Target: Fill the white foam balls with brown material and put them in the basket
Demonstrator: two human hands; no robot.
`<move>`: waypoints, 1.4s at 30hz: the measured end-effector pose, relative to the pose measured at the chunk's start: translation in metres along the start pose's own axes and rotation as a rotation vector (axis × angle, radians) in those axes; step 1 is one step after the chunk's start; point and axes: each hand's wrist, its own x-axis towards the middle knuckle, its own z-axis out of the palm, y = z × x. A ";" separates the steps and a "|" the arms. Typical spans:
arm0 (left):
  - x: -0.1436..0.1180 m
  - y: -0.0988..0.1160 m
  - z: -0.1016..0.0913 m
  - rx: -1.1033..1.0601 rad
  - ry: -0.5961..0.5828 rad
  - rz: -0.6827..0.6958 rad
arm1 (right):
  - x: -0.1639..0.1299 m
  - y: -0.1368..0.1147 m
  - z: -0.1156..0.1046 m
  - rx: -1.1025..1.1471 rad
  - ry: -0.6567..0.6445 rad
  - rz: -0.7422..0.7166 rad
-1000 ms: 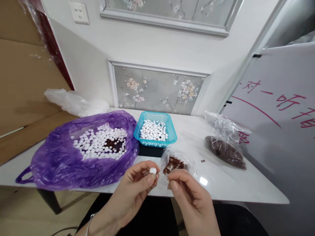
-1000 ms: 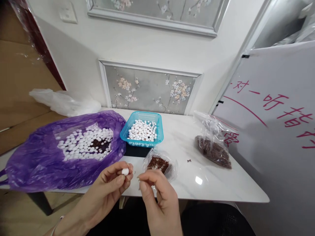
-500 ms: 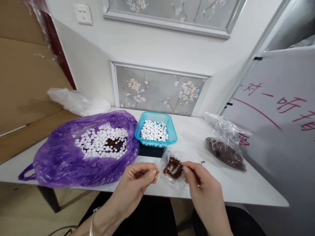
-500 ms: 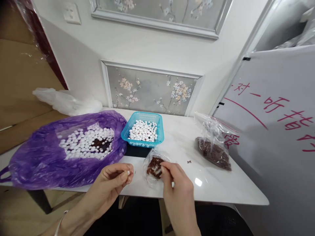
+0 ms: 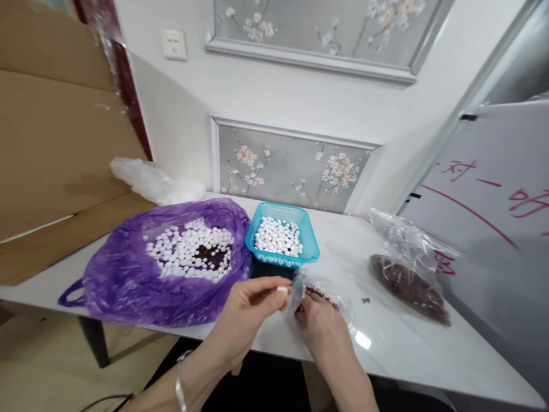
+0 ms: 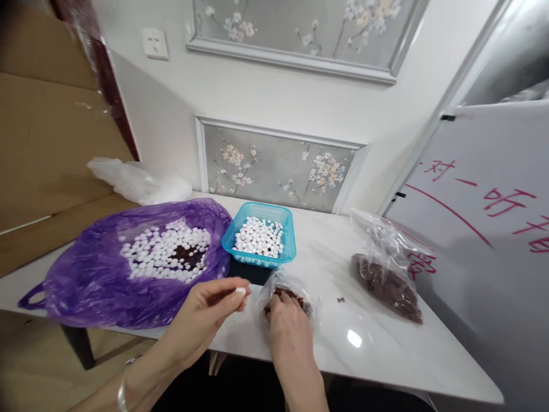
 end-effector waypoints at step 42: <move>0.025 0.035 -0.050 0.167 -0.011 0.000 | -0.012 0.019 -0.006 0.629 0.261 0.098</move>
